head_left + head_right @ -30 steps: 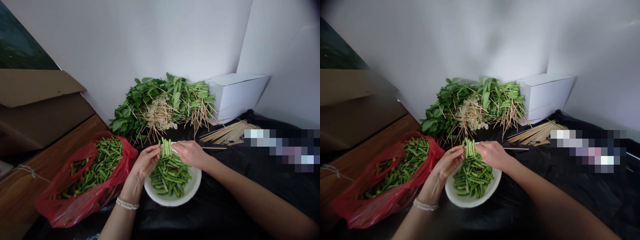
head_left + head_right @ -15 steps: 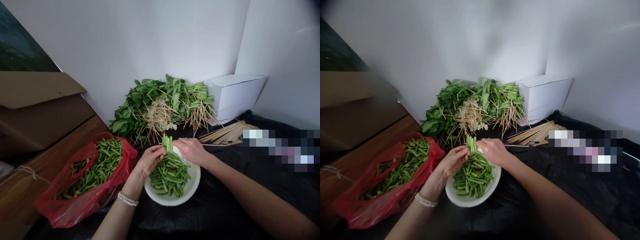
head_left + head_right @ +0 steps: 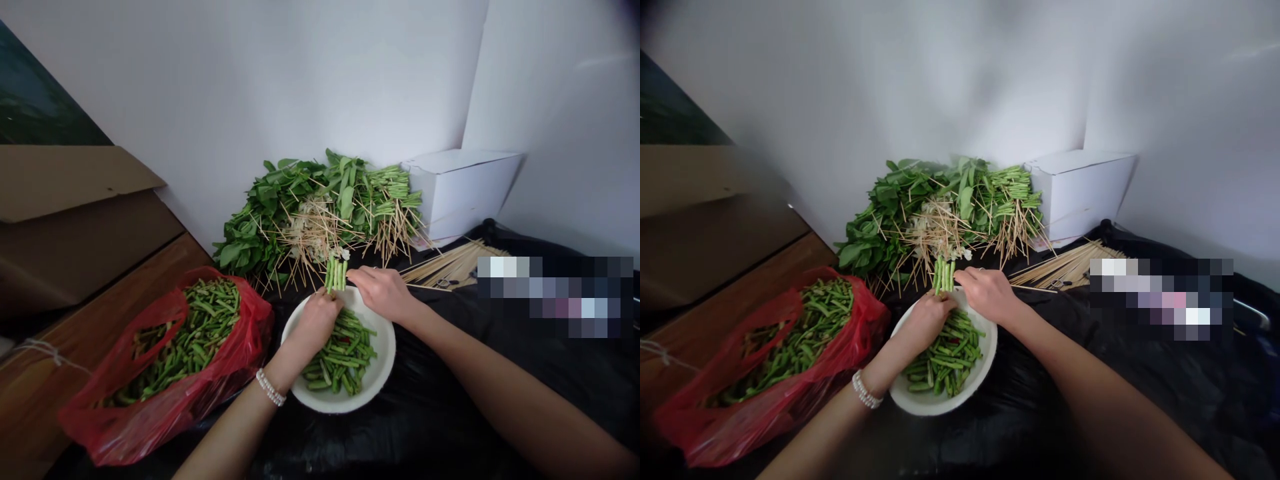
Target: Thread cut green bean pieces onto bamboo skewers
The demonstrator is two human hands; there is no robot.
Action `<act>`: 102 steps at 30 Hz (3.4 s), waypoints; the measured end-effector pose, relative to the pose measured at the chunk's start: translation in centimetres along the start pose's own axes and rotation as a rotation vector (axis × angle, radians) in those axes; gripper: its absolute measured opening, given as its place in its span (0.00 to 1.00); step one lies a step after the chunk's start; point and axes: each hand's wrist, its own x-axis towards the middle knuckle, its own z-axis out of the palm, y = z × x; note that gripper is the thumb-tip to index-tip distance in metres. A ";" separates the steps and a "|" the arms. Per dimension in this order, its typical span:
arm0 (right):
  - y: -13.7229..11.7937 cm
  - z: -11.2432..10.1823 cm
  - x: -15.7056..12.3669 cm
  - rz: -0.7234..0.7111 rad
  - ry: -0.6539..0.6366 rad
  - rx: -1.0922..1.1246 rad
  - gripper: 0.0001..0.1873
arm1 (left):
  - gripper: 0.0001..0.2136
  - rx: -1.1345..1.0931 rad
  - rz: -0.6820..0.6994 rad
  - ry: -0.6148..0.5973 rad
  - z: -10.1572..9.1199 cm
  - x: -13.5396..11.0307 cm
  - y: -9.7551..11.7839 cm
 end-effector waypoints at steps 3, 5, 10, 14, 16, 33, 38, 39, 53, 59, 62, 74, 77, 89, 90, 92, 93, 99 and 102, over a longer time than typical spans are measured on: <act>0.0 -0.1 0.0 0.009 -0.005 0.013 0.14 | 0.13 -0.167 -0.018 0.118 0.3 -0.1 -0.3; 0.0 -0.1 0.0 0.022 -0.006 0.036 0.14 | 0.13 -0.288 -0.038 0.137 0.1 -0.2 -0.5; 0.3 0.0 0.0 0.058 0.028 0.097 0.13 | 0.11 -0.661 -0.201 0.200 -1.2 -1.1 -0.8; 0.1 0.0 -0.1 0.055 0.051 0.137 0.13 | 0.08 -1.028 -0.483 0.370 -2.1 -1.9 -1.2; -0.2 0.0 -0.1 0.035 0.048 0.145 0.13 | 0.09 -1.249 -0.587 0.454 -2.4 -2.1 -1.3; -1.3 -0.3 -0.2 -0.062 -0.057 0.074 0.14 | 0.11 -1.848 -0.703 0.448 -2.8 -2.3 -1.3; -1.3 -0.3 -0.2 -0.071 -0.081 0.052 0.13 | 0.12 -1.849 -0.709 0.451 -2.9 -2.3 -1.2; -1.3 -0.3 -0.2 -0.070 -0.083 0.049 0.13 | 0.12 -1.849 -0.713 0.451 -2.9 -2.3 -1.2; -1.6 -0.2 -0.2 -0.089 -0.141 0.066 0.12 | 0.09 -1.845 -0.756 0.443 -2.6 -2.3 -1.6; -1.6 0.1 -0.3 -0.089 -0.160 0.058 0.12 | 0.08 -1.855 -0.841 0.391 -2.6 -2.1 -1.4; -1.6 0.1 -0.2 -0.067 -0.159 0.078 0.12 | 0.10 -1.837 -0.823 0.372 -2.6 -2.1 -1.1; -1.7 0.2 -0.3 -0.036 -0.164 0.107 0.09 | 0.12 -1.665 -0.661 0.384 -2.8 -1.7 0.2; -1.7 0.1 -0.2 -0.049 -0.161 0.120 0.10 | 0.10 -1.789 -0.669 0.322 -2.9 -1.7 0.2; -1.2 -0.4 0.1 0.040 -0.121 0.035 0.13 | 0.08 -1.381 -0.658 0.300 -3.7 -2.1 -1.4; -1.1 -0.5 0.2 0.049 -0.118 0.031 0.14 | 0.06 -1.237 -0.602 0.265 -3.6 -2.3 -1.6; -0.8 -0.6 0.2 0.057 -0.105 0.034 0.14 | 0.05 -0.956 -0.496 0.206 -3.3 -2.6 -1.9; -0.8 -0.6 0.2 0.060 -0.094 0.037 0.14 | 0.06 -0.833 -0.457 0.184 -3.0 -2.7 -2.0; -0.5 -0.2 0.0 0.059 -0.051 0.043 0.13 | 0.12 -0.155 -0.311 -0.070 -1.8 -3.1 -1.7; -0.5 -0.1 0.0 0.051 -0.064 0.039 0.13 | 0.13 -0.004 -0.261 -0.185 -1.9 -2.8 -1.2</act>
